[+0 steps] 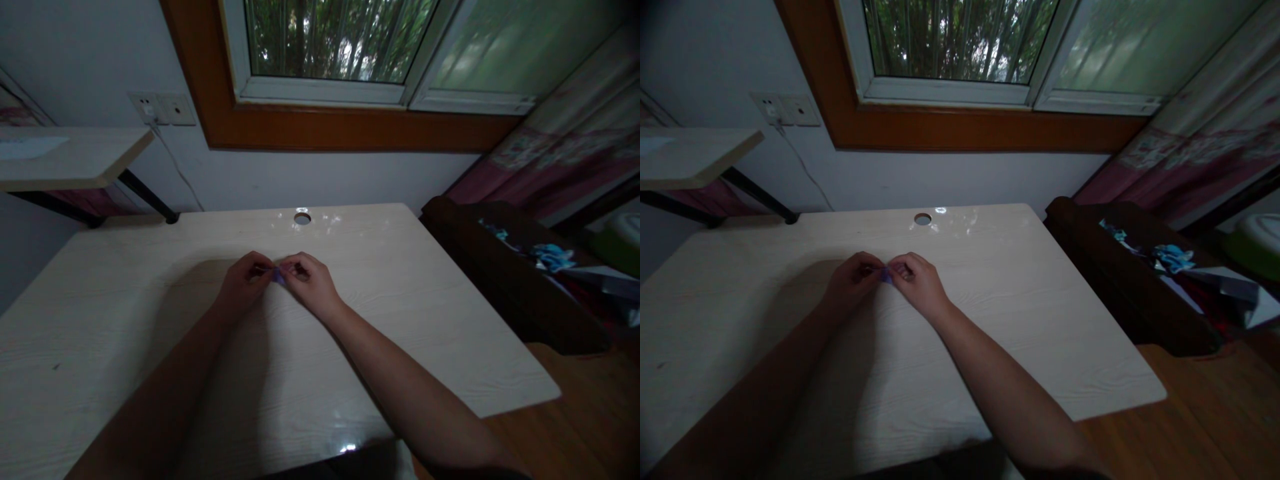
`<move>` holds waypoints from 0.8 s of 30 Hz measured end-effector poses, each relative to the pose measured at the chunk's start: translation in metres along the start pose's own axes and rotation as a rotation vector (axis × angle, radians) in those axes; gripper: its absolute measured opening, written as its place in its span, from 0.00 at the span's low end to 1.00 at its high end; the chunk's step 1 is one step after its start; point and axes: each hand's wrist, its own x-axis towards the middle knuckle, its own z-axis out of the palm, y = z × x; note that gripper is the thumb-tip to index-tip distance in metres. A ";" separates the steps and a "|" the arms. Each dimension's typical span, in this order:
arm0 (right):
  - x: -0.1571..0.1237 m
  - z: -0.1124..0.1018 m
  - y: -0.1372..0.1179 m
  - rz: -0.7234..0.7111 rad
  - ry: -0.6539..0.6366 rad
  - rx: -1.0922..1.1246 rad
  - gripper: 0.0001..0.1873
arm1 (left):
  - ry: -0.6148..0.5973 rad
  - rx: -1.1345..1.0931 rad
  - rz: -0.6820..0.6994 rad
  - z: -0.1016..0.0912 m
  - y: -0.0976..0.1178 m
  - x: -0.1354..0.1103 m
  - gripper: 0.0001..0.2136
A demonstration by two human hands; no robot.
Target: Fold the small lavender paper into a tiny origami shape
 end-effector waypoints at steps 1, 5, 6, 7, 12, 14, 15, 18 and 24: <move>0.000 0.000 0.000 -0.004 -0.005 -0.004 0.05 | -0.007 0.010 -0.010 0.000 0.001 0.000 0.07; -0.001 0.000 0.001 -0.008 -0.020 -0.024 0.07 | -0.020 0.098 -0.023 0.001 0.005 0.001 0.07; -0.001 0.001 0.001 -0.006 -0.022 -0.030 0.08 | -0.015 0.114 -0.022 0.001 0.006 0.002 0.07; -0.001 0.001 0.002 -0.004 -0.021 -0.035 0.08 | -0.009 0.123 -0.018 0.001 0.006 0.002 0.07; 0.000 0.001 0.003 0.006 0.004 -0.040 0.08 | 0.015 0.144 -0.032 0.001 -0.002 0.001 0.07; 0.001 0.000 0.003 0.002 0.005 -0.046 0.06 | 0.034 0.147 -0.042 0.001 -0.004 0.001 0.07; 0.001 0.000 0.003 -0.002 0.001 -0.051 0.05 | 0.043 0.147 -0.047 0.001 -0.004 0.001 0.07; 0.002 -0.002 0.003 -0.018 -0.025 -0.061 0.05 | 0.041 0.149 -0.058 0.001 -0.001 0.002 0.10; 0.002 -0.005 0.000 -0.032 -0.045 -0.056 0.08 | -0.003 0.253 -0.016 0.000 0.003 0.004 0.09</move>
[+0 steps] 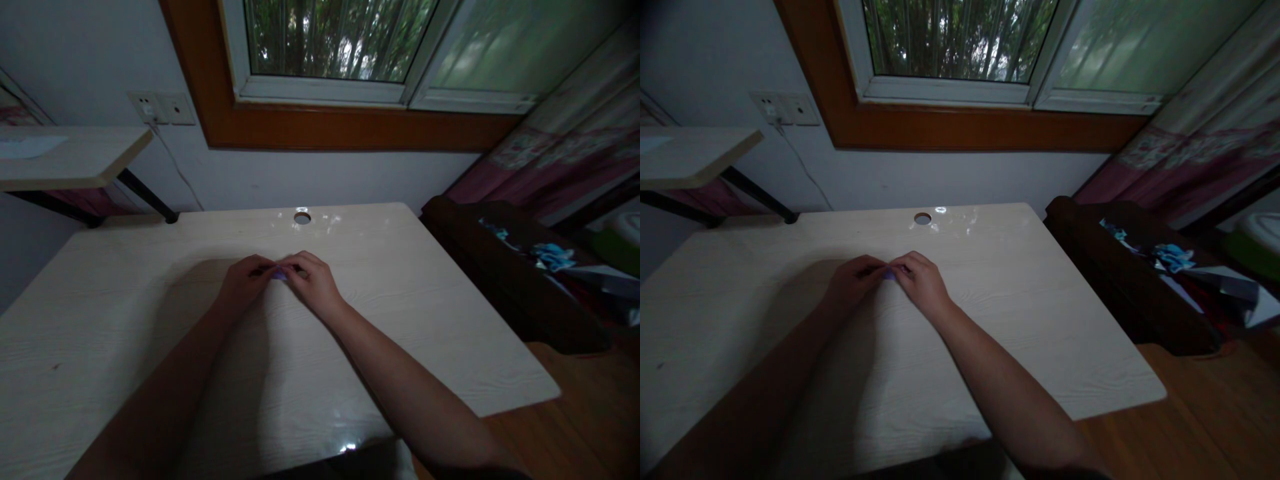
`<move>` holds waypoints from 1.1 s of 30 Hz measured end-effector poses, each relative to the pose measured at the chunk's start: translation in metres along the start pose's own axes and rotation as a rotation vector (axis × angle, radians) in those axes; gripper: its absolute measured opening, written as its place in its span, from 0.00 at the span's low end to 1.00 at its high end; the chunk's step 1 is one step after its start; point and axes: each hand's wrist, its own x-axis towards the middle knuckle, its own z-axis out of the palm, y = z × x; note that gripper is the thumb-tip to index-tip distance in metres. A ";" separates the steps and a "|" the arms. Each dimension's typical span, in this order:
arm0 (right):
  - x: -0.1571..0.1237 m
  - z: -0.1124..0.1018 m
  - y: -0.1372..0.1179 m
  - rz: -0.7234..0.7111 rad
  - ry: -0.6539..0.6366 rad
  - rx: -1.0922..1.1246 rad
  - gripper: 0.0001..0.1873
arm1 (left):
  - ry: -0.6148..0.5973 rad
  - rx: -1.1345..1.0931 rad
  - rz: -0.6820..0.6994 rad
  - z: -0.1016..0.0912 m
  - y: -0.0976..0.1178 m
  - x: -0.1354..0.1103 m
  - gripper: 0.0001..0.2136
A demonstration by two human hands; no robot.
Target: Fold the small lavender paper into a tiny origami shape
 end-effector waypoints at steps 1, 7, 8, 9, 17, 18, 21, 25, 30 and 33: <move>0.000 0.000 0.000 0.001 0.002 -0.002 0.08 | 0.005 0.010 0.008 0.000 -0.001 0.000 0.09; 0.000 0.001 0.003 0.011 0.001 -0.028 0.06 | 0.039 0.031 0.055 0.002 -0.006 -0.002 0.09; 0.000 0.002 0.004 0.012 0.004 -0.034 0.06 | 0.041 0.034 0.064 0.002 -0.006 -0.002 0.10; 0.000 0.002 0.004 0.013 0.007 -0.040 0.06 | 0.040 0.036 0.070 0.002 -0.006 -0.002 0.10; 0.000 0.003 0.007 0.036 0.047 -0.086 0.04 | 0.046 0.067 -0.024 0.000 -0.004 -0.001 0.10; 0.001 0.003 0.008 0.045 0.050 -0.086 0.04 | 0.051 0.065 -0.034 0.000 -0.004 -0.001 0.09; 0.002 0.001 0.011 0.074 0.054 -0.070 0.04 | 0.089 0.061 -0.049 0.000 -0.005 -0.001 0.09; 0.002 -0.002 0.015 0.145 0.068 -0.012 0.04 | 0.131 0.041 -0.078 0.000 -0.006 -0.001 0.10; 0.003 -0.005 0.016 0.181 0.138 0.028 0.05 | 0.141 0.025 -0.111 -0.001 -0.006 0.000 0.10; 0.002 -0.003 0.013 0.148 0.132 0.017 0.07 | 0.119 0.020 -0.115 0.000 -0.006 0.000 0.10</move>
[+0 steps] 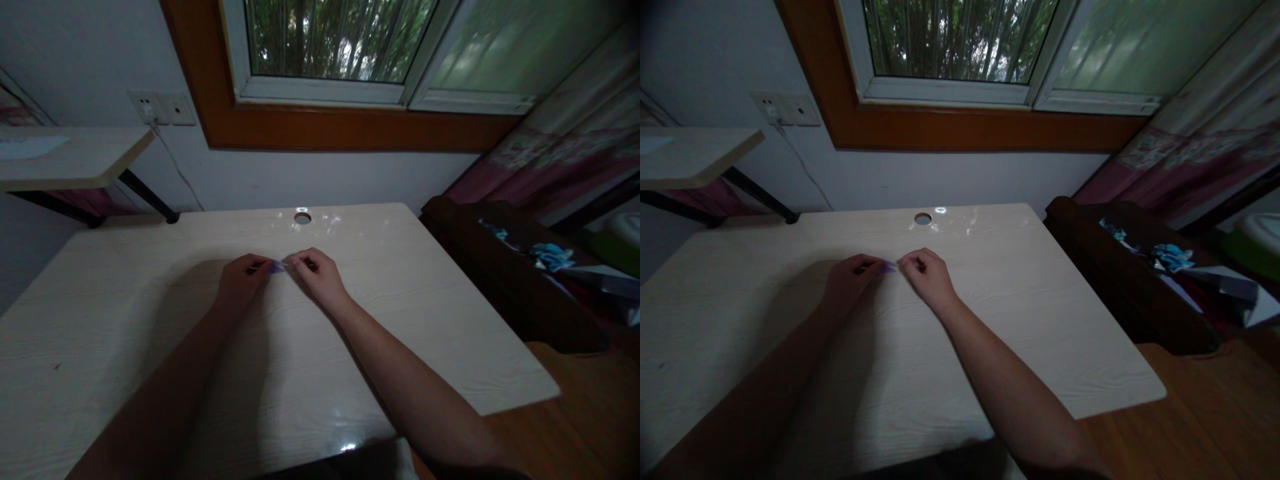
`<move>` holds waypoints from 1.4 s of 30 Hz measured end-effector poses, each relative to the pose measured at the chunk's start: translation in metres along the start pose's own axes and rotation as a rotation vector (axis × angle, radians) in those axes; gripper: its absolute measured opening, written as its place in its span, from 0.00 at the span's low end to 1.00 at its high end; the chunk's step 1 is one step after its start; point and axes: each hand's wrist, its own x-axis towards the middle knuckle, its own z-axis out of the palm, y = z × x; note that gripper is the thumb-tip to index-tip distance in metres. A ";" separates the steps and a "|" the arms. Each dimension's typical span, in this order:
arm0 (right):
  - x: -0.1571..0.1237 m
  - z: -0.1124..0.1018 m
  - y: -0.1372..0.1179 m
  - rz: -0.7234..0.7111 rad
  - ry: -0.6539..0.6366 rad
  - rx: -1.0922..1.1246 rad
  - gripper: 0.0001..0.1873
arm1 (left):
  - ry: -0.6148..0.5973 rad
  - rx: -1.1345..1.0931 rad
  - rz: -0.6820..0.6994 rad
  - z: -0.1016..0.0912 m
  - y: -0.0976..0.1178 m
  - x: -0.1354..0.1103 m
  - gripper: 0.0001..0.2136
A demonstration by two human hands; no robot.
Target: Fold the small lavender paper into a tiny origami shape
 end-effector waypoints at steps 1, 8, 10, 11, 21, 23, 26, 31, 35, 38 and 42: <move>-0.001 0.001 -0.001 -0.015 -0.024 -0.010 0.07 | -0.009 -0.002 0.006 0.000 0.000 0.000 0.10; -0.005 0.008 -0.004 -0.113 -0.150 -0.072 0.08 | -0.072 0.016 0.084 0.003 -0.003 -0.001 0.09; -0.005 0.007 -0.004 -0.128 -0.150 -0.088 0.07 | -0.089 0.030 0.092 0.003 -0.002 -0.001 0.10; -0.004 0.006 -0.004 -0.138 -0.151 -0.096 0.07 | -0.095 0.035 0.089 0.002 -0.001 -0.001 0.10; -0.003 0.003 -0.005 -0.165 -0.115 -0.129 0.07 | -0.115 0.017 -0.006 -0.003 0.005 -0.002 0.09; -0.003 0.004 -0.003 -0.143 -0.105 -0.112 0.07 | -0.121 0.006 -0.004 -0.004 0.004 -0.002 0.08; -0.002 0.006 0.001 -0.065 -0.085 -0.062 0.06 | -0.138 -0.047 0.015 -0.003 0.001 -0.002 0.07; -0.002 0.008 0.009 0.138 -0.082 0.127 0.06 | -0.200 -0.218 0.136 -0.002 0.001 -0.004 0.08; -0.002 0.007 0.008 0.220 -0.107 0.255 0.06 | -0.290 -0.264 0.284 -0.002 0.004 -0.005 0.11; -0.001 0.007 0.007 0.233 -0.125 0.305 0.06 | -0.301 -0.247 0.338 -0.001 0.003 -0.006 0.12; -0.001 0.007 0.004 0.186 -0.097 0.359 0.07 | -0.260 -0.169 0.307 0.001 -0.001 -0.005 0.09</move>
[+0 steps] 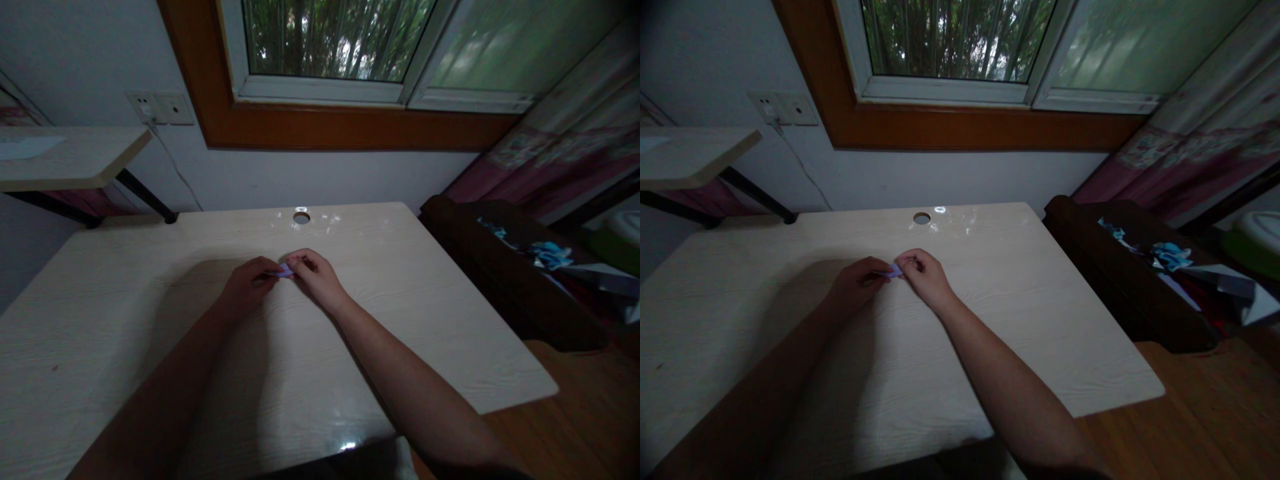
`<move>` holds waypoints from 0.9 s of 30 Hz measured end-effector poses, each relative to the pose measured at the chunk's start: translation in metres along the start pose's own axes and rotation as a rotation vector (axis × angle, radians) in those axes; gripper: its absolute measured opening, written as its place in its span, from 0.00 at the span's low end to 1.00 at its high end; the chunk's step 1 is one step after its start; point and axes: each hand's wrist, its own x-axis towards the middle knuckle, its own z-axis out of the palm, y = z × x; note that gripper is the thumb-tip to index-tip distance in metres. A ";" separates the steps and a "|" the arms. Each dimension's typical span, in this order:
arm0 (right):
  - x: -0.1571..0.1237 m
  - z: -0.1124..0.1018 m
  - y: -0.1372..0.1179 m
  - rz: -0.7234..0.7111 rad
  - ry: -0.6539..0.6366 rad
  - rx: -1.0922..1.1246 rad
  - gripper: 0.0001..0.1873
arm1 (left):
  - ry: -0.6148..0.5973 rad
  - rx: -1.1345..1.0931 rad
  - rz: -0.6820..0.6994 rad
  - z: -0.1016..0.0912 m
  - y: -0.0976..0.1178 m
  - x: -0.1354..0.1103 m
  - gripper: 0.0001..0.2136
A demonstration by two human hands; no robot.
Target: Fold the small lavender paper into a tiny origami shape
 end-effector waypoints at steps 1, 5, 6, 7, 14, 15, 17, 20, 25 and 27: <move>0.000 0.000 -0.001 -0.032 0.009 0.008 0.08 | 0.010 0.013 -0.019 0.000 -0.001 0.000 0.09; -0.002 -0.004 -0.007 -0.288 -0.019 -0.163 0.06 | 0.059 0.081 -0.045 -0.001 0.000 0.002 0.07; -0.003 -0.006 -0.007 -0.335 -0.073 -0.196 0.06 | 0.077 0.098 -0.042 -0.001 0.000 0.003 0.07; -0.003 -0.007 -0.007 -0.378 -0.123 -0.227 0.07 | 0.093 0.111 -0.040 -0.001 0.001 0.003 0.06; 0.000 -0.013 -0.009 -0.509 -0.154 -0.403 0.03 | 0.093 0.119 -0.066 0.000 0.003 0.001 0.06; 0.001 -0.014 -0.010 -0.512 -0.154 -0.406 0.03 | 0.088 0.115 -0.071 0.000 0.003 0.001 0.06; 0.001 -0.015 -0.010 -0.515 -0.160 -0.400 0.03 | 0.092 0.103 -0.081 0.000 0.004 0.000 0.05; 0.002 -0.017 -0.009 -0.511 -0.169 -0.383 0.03 | 0.098 0.074 -0.076 0.000 0.004 0.000 0.04; 0.003 -0.020 -0.009 -0.490 -0.190 -0.360 0.05 | 0.086 -0.004 -0.070 0.000 0.001 -0.001 0.05; 0.003 -0.022 -0.011 -0.488 -0.197 -0.355 0.05 | 0.081 -0.035 -0.084 0.000 -0.001 -0.001 0.06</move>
